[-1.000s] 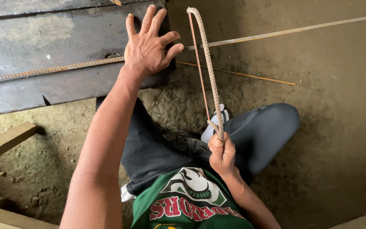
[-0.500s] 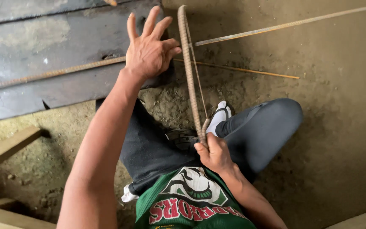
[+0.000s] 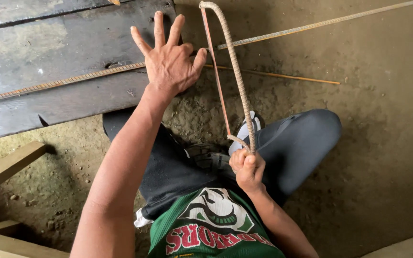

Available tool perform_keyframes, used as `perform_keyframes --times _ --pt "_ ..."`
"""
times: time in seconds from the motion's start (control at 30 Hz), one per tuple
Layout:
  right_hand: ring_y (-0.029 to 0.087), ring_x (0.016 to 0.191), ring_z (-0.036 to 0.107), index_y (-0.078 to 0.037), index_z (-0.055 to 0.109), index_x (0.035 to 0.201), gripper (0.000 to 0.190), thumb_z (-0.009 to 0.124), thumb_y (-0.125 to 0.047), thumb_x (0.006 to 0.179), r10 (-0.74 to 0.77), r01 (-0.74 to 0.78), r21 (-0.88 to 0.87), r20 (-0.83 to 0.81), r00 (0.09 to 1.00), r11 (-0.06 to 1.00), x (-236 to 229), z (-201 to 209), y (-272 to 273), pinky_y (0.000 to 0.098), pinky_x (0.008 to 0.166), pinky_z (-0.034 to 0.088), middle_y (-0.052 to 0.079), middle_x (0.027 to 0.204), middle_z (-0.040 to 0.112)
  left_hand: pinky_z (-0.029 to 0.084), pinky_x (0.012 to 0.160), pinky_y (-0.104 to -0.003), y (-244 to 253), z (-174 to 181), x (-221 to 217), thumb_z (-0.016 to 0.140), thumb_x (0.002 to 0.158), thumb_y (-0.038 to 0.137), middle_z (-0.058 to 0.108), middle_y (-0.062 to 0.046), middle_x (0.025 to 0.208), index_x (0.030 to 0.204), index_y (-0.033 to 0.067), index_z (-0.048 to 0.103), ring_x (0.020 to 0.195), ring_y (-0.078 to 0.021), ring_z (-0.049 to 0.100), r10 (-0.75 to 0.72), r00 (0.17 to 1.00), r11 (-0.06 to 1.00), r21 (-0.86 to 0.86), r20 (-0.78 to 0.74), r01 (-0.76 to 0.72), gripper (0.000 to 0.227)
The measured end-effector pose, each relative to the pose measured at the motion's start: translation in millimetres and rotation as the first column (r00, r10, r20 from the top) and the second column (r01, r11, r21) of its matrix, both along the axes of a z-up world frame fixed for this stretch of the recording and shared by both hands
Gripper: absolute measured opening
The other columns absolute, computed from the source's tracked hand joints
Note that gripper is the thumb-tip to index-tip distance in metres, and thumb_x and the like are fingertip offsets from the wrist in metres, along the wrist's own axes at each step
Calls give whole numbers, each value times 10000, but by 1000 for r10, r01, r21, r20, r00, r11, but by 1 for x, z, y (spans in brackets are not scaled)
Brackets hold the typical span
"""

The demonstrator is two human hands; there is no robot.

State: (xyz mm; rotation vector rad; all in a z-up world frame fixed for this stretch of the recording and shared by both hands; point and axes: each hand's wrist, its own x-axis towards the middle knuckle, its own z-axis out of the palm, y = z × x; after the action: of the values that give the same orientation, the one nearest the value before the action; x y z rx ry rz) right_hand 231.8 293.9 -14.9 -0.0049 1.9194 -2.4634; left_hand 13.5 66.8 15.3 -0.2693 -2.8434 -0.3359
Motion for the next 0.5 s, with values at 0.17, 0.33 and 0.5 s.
perform_keyframes --times 0.17,0.33,0.5 --pt "148 489 349 -113 291 647 572 388 -482 1072 90 -62 219 -124 988 974 0 5 4 295 449 337 17 571 291 47 1037 -864 1 1 0 496 1038 602 473 -66 1587 877 184 828 1489 -428 178 16 1000 1000 6 4 -16 558" --pt "157 509 367 -98 334 725 512 367 -461 1085 116 -25 408 -202 973 913 1 8 7 321 489 331 30 593 344 111 1044 -831 6 6 -2 499 994 670 483 -45 1557 850 231 840 1470 -399 215 64 998 998 -22 20 -64 575" --pt "138 509 364 -108 353 726 504 368 -470 1075 118 -39 448 -150 982 893 8 17 10 309 479 324 19 592 377 153 1057 -792 5 -2 -2 535 995 659 495 -44 1535 829 234 841 1463 -393 234 65 997 998 -19 -32 -66 549"
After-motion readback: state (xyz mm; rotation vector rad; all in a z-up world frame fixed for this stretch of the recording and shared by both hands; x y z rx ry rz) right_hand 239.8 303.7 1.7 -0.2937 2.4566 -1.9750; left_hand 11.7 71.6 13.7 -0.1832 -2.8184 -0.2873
